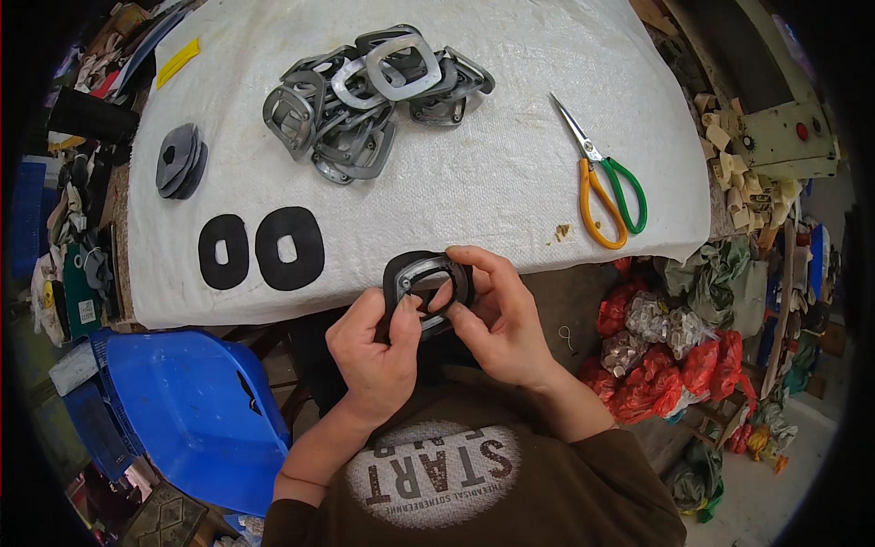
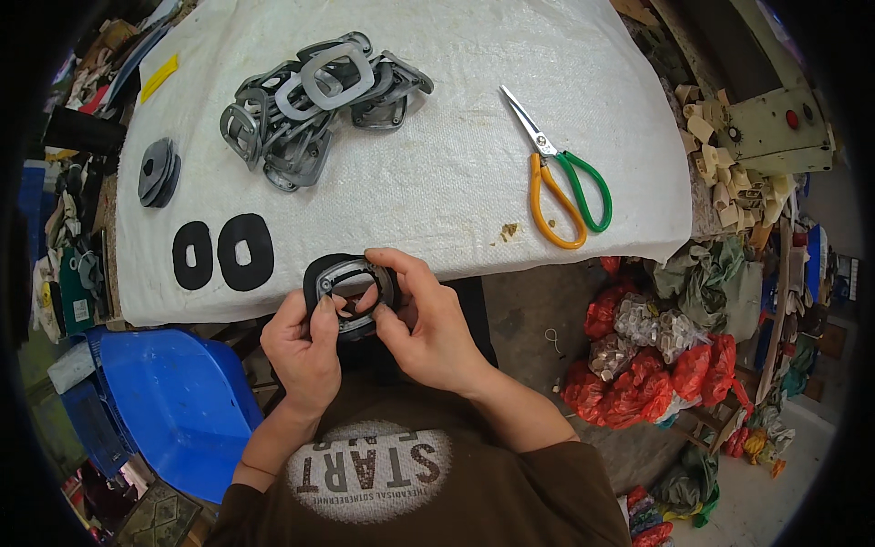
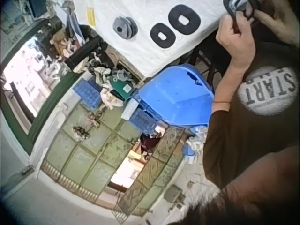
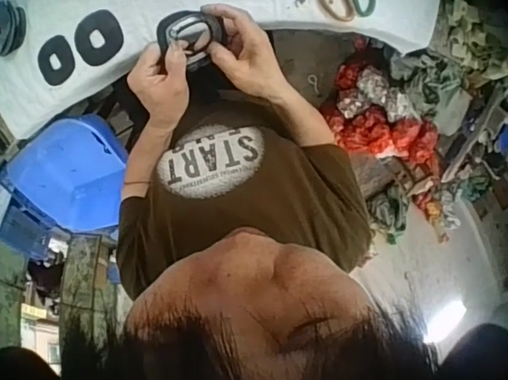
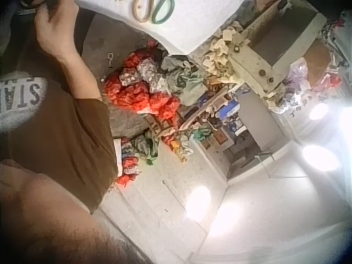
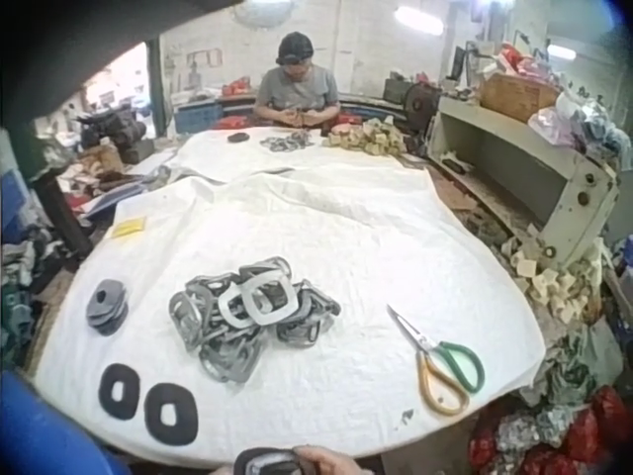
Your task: The recorder is shown assembling gray plastic shoe components with black padding, using a screwdriver to secure them.
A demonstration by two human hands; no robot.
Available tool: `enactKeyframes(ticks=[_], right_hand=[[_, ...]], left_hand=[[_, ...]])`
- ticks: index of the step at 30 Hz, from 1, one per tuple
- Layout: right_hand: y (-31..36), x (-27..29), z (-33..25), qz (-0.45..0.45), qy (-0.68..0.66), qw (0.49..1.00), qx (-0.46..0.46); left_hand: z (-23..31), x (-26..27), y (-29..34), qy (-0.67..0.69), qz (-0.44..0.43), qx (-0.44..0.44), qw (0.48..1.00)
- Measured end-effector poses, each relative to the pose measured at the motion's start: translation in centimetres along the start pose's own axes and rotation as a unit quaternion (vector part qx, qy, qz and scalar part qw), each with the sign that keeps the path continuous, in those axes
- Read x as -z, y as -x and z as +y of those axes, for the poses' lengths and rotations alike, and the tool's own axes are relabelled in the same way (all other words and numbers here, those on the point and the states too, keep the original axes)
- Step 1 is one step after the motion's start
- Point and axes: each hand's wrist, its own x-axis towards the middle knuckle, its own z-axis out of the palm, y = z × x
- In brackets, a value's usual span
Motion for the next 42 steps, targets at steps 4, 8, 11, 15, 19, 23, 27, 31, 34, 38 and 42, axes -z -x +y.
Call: enactKeyframes(ticks=[4,8,11,15,19,23,27,31,34,38,42], right_hand=[[-0.2,0.2,0.0,-0.006,-0.138,0.99,-0.002],[-0.3,0.7,-0.7,0.002,-0.231,0.971,-0.058],[-0.3,0.8,-0.3,0.02,-0.148,0.987,-0.052],[0.0,0.5,0.3,0.027,-0.065,0.997,-0.019],[-0.2,0.7,0.0,0.037,-0.125,0.991,-0.022],[-0.4,0.8,-0.6,0.04,-0.158,0.986,-0.031],[-0.2,0.5,-0.3,0.046,-0.077,0.996,-0.028],[-0.4,0.8,-0.3,0.049,-0.141,0.988,-0.023],[-0.6,0.8,-0.2,0.052,-0.12,0.991,-0.016],[-0.5,0.6,0.3,0.057,-0.034,0.998,0.008],[-0.7,0.9,-0.3,0.046,-0.075,0.996,-0.01]], left_hand=[[0.3,0.0,-0.4,0.016,0.029,0.021,0.999],[0.6,0.1,-0.4,0.03,0.028,0.033,0.999],[0.6,0.1,-0.4,0.036,0.02,0.033,0.999],[0.2,-0.1,-0.3,0.046,0.024,0.025,0.998],[0.4,0.0,-0.5,0.078,0.011,0.062,0.995],[0.5,0.0,-0.5,0.081,-0.003,0.053,0.995],[0.6,-0.1,-0.3,0.086,-0.005,0.072,0.994],[0.1,0.0,-0.5,0.09,-0.015,0.074,0.993],[0.1,0.0,-0.5,0.101,-0.013,0.091,0.991],[-0.2,-0.2,-0.3,0.051,-0.013,0.051,0.997],[-0.4,0.1,-0.4,0.043,-0.014,0.054,0.997]])
